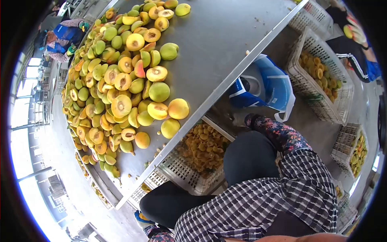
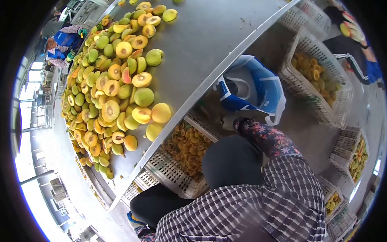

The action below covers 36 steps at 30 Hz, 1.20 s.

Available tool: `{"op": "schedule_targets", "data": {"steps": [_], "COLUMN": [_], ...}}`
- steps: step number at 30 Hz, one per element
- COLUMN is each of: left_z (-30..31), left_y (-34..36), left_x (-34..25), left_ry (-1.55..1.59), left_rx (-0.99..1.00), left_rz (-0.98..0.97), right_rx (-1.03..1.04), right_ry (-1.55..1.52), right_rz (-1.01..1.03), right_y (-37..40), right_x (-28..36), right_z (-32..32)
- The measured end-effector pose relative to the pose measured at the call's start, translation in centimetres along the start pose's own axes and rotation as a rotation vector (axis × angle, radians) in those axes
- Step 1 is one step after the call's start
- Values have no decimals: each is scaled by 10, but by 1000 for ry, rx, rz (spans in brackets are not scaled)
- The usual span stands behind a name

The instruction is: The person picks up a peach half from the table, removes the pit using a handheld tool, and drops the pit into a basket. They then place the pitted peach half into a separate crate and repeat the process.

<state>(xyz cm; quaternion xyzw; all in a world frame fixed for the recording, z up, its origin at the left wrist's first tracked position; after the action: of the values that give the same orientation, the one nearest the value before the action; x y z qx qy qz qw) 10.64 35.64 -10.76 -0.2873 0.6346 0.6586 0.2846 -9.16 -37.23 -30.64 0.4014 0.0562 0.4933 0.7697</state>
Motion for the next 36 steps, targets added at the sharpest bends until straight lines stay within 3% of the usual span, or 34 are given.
{"op": "schedule_targets", "data": {"steps": [2, 3, 4, 6, 9, 10, 11, 12, 14, 15, 16, 20, 22, 24, 26, 28, 31, 36], "left_z": [-15, -20, -19, -22, 34, -3, 80, 58, -3, -23, -35, -61, -71, -74, 5, 36, 38, 20], "left_y": [7, 42, 32, 28, 7, 30, -16, -6, 20, 31, 36, 42, 50, 51, 23, 12, 10, 23], "left_x": [-2, -16, -13, -14, 0, -14, 14, 1, -41, -47, -50, -53, -51, -48, -8, 23, 44, 45], "left_ry": [96, 131, 147, 189, 285, 272, 298, -5, -1106, -1377, -1526, -1620, -1284, -1491, -543, 42, 330, 249], "left_rx": [-80, -155, -144, -91, -232, -314, -136, -222, -391, -446, -508, -454, -480, -443, -478, -522, -646, -754], "left_rz": [41, 80, 88, 84, 54, 26, 64, -88, -387, -465, -521, -509, -321, -364, -290, -168, 2, -11], "right_rx": [-256, -340, -388, -368, -300, -277, -257, -234, -202, -192, -181, -147, -142, -132, -127, -115, -102, -84], "right_ry": [-174, -270, -217, -180, -133, -116, -95, -73, -33, -20, -12, 13, 17, 26, 28, 34, 49, 32], "right_rz": [-99, -145, -97, -118, -151, -153, -155, -155, -148, -146, -142, -135, -123, -116, -97, -90, -62, -11], "right_y": [-28, -26, -52, -67, -87, -90, -98, -104, -112, -114, -114, -110, -112, -110, -107, -101, -87, -39], "right_x": [-12, -19, -24, -31, -33, -34, -32, -32, -30, -31, -32, -36, -36, -37, -35, -34, -31, -26], "right_z": [-5, -13, -34, -56, -69, -69, -70, -73, -73, -72, -71, -69, -67, -62, -56, -50, -38, -1]}}
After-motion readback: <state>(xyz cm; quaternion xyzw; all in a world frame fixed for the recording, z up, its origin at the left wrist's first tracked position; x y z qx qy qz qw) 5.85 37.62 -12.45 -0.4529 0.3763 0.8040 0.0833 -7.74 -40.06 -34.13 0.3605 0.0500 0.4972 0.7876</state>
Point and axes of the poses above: each hand's wrist, its own y-axis away from the middle knuckle, its own z-axis out of the back of the hand, x = y × z, the point moved 9 cm from there along -y, towards the middle knuckle, and after that the axes turned 8 degrees about y, right-handed, at the moved point
